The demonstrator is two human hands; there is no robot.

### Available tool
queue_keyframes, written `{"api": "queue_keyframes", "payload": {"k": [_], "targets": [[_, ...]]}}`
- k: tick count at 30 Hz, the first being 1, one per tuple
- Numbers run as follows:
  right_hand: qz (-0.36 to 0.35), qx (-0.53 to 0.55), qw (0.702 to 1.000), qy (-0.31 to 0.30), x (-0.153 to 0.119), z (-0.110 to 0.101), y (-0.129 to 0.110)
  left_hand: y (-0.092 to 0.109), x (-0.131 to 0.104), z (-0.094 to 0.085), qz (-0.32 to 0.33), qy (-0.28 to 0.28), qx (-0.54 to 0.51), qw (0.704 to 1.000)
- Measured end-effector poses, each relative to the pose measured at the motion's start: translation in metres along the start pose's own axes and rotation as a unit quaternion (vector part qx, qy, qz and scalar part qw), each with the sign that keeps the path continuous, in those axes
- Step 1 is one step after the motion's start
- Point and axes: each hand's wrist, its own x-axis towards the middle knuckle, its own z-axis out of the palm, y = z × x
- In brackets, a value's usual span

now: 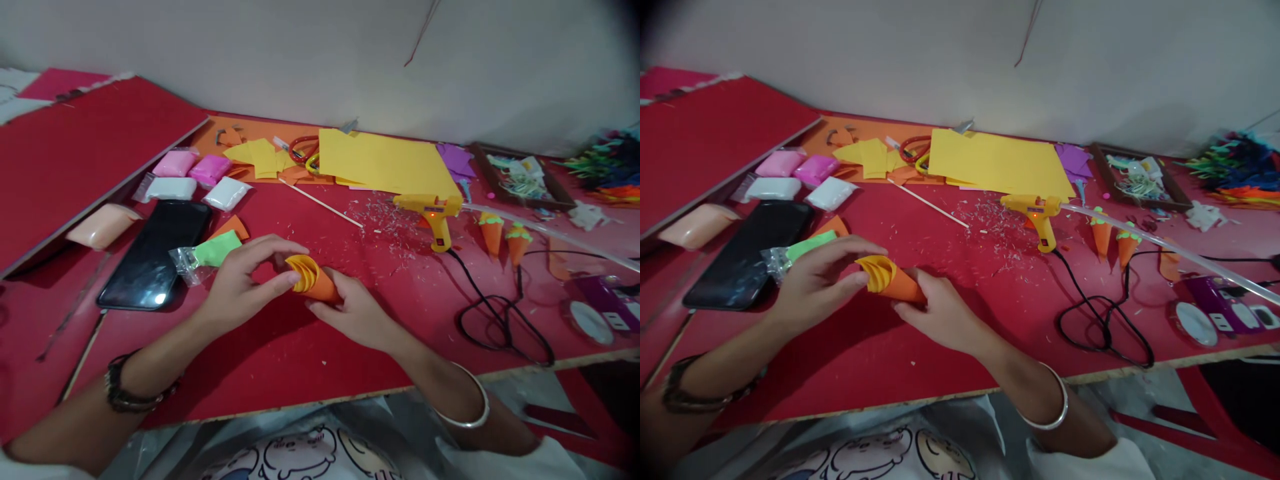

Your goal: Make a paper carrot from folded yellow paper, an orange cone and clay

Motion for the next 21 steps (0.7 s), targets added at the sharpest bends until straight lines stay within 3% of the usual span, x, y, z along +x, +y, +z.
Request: {"api": "queue_keyframes", "payload": {"k": [5, 10, 21], "targets": [[0.027, 0.035, 0.999, 0.017, 0.0002, 0.0, 0.0003, 0.0032, 0.0014, -0.0001, 0.006, -0.006, 0.015, 1.0], [0.066, 0.118, 0.991, -0.024, 0.0012, -0.0008, -0.001, 0.005, 0.0028, 0.0013, 0.014, -0.01, -0.019, 1.0], [0.064, 0.126, 0.99, -0.018, 0.0023, -0.0005, -0.0034, 0.0058, -0.0008, 0.0074, -0.016, -0.026, -0.015, 0.999]]}}
